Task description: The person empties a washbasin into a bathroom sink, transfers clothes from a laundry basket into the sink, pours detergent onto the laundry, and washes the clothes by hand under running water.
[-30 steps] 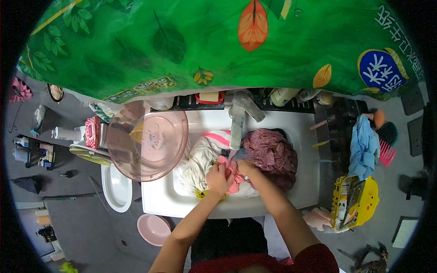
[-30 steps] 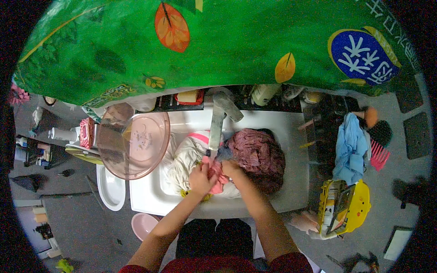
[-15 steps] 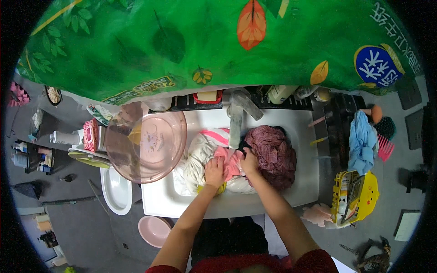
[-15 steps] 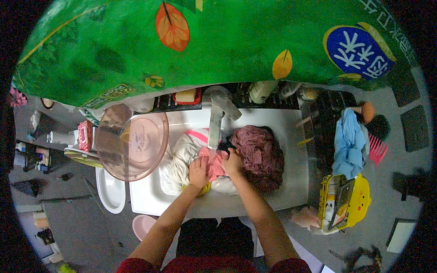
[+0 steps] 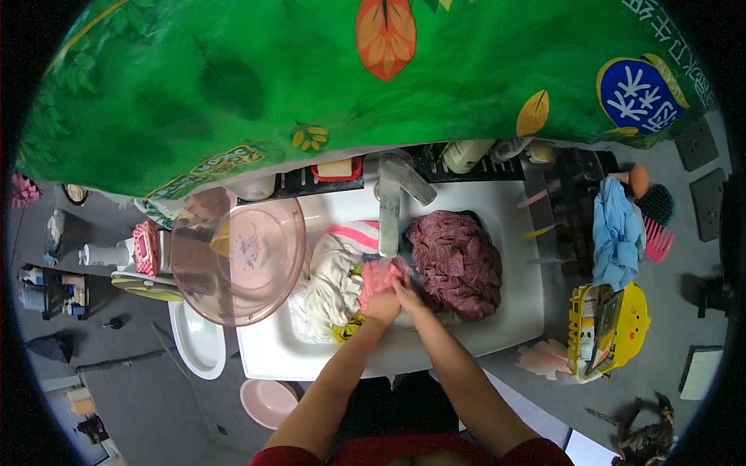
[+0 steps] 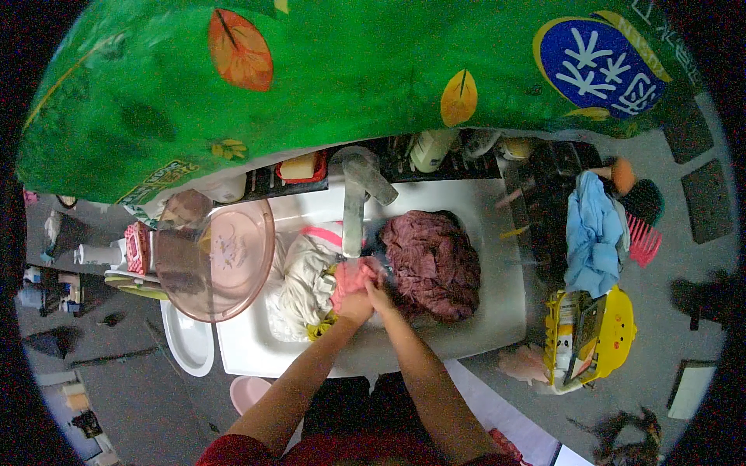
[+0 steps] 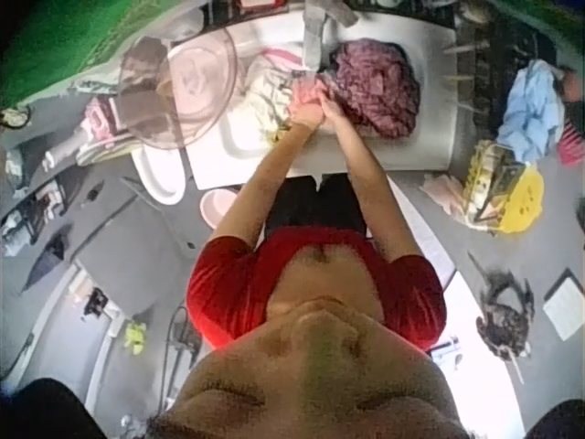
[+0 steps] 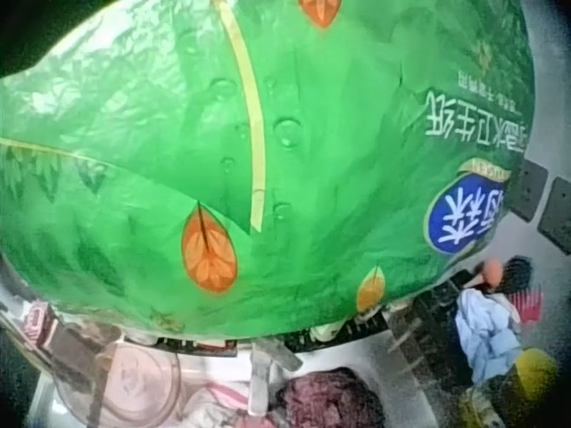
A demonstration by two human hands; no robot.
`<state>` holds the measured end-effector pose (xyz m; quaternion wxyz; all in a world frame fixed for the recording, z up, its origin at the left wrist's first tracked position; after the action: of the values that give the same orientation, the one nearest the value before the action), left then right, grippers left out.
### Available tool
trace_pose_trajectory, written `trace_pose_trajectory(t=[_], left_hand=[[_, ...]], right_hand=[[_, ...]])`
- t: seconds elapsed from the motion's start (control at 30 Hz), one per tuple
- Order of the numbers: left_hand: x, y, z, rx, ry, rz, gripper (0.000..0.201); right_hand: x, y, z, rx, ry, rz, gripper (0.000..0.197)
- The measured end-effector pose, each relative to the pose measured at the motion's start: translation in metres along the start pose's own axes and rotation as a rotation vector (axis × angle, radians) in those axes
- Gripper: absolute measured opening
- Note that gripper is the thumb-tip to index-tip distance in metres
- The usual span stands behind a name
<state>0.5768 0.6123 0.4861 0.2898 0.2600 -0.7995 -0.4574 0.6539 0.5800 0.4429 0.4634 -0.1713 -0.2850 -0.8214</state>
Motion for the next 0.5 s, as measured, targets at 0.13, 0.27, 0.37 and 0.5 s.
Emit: trace_pose_trajectory(t=[0.13, 0.27, 0.37, 0.5], left_hand=[[-0.025, 0.018, -0.066, 0.077, -0.146, -0.055, 0.025], [0.014, 0.025, -0.042, -0.063, -0.209, -0.103, 0.024], [0.047, 0.035, -0.019, 0.390, -0.004, -0.014, 0.032], [0.040, 0.038, 0.001, 1.273, 0.159, -0.298, 0.039]], right_hand=[[-0.051, 0.073, -0.043, 0.238, 0.183, -0.267, 0.047], [0.006, 0.068, 0.009, 0.026, 0.211, -0.315, 0.027], [0.059, 0.073, 0.033, 0.133, 0.230, -0.502, 0.025], [0.115, 0.060, 0.052, -0.287, 0.513, -0.515, 0.019]])
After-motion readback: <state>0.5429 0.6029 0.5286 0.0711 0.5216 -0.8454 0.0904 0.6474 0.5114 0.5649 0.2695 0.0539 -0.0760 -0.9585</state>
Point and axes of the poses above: each hand's wrist, its own x-axis away from the middle knuckle, its own y-axis out of the back of the hand, z = x × y, the point moved 6 cm from there along -x, towards the middle knuckle, and after that the axes turned 2 degrees about -x, right-handed, at the moved point
